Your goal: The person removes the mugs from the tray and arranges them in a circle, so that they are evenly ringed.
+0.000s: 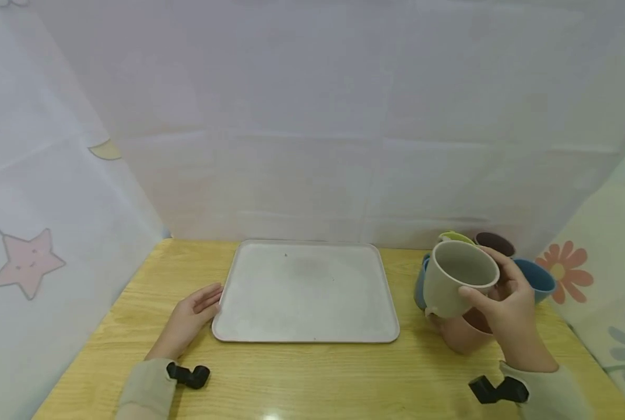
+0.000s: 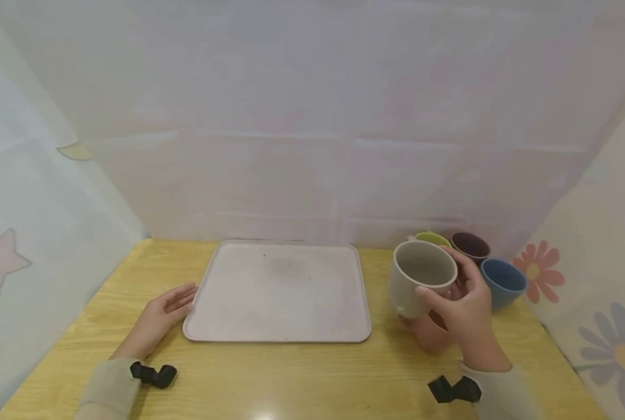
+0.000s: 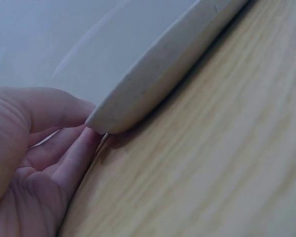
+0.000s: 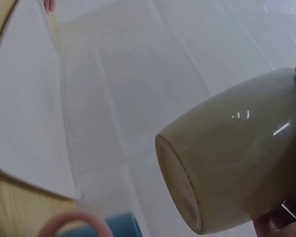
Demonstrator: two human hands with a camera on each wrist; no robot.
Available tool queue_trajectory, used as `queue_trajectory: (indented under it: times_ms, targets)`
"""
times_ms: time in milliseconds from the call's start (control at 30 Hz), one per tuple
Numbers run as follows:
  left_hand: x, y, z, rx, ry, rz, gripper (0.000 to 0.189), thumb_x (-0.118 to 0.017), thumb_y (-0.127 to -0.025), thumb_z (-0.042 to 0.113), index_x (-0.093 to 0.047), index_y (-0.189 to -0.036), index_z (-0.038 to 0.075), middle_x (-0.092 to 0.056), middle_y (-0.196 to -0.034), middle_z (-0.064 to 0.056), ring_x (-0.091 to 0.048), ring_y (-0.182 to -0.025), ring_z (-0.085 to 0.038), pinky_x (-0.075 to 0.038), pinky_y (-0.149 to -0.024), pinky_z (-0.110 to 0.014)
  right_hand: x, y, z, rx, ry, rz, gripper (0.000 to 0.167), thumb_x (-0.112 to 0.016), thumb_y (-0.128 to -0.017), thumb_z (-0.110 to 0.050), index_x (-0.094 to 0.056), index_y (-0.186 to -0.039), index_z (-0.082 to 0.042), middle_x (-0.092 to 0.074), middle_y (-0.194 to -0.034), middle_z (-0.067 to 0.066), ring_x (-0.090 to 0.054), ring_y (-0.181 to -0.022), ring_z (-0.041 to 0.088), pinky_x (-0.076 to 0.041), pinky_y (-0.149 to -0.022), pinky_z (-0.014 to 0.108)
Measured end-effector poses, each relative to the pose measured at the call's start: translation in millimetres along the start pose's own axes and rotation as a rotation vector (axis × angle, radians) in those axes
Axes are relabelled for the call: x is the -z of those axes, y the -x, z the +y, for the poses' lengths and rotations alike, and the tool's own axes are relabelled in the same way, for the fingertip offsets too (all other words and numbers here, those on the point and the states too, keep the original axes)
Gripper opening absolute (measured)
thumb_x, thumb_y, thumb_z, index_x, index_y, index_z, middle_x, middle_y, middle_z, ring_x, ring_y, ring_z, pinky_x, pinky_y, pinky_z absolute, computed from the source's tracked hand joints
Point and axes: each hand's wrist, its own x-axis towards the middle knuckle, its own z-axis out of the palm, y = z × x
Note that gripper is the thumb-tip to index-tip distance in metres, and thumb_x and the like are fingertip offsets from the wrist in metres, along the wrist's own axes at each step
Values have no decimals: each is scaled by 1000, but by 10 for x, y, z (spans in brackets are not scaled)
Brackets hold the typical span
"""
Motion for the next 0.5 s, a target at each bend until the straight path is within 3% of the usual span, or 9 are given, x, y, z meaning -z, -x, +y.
queue_trajectory:
  times_ms: [333,500]
  targets:
    - [6,-16,46,0,20,-4,59,-59,-104,10,-33,-156,-3,-39,-156,-24,-39,-142,-37,-45,-96,-9,465,3,-109,54,-69,263,58,-61,-82,26,-57,-137,8,-63,-124,10,-61,-109,16,-53,-88,15]
    - [4,-5,31,11,23,-2,59,-59,-104,10,-34,-156,-3,-39,-156,-23,-39,-142,-36,-45,-96,-9,732,32,-100,32,-26,368,57,-59,-84,26,-57,-137,6,-61,-124,9,-59,-111,15,-53,-87,13]
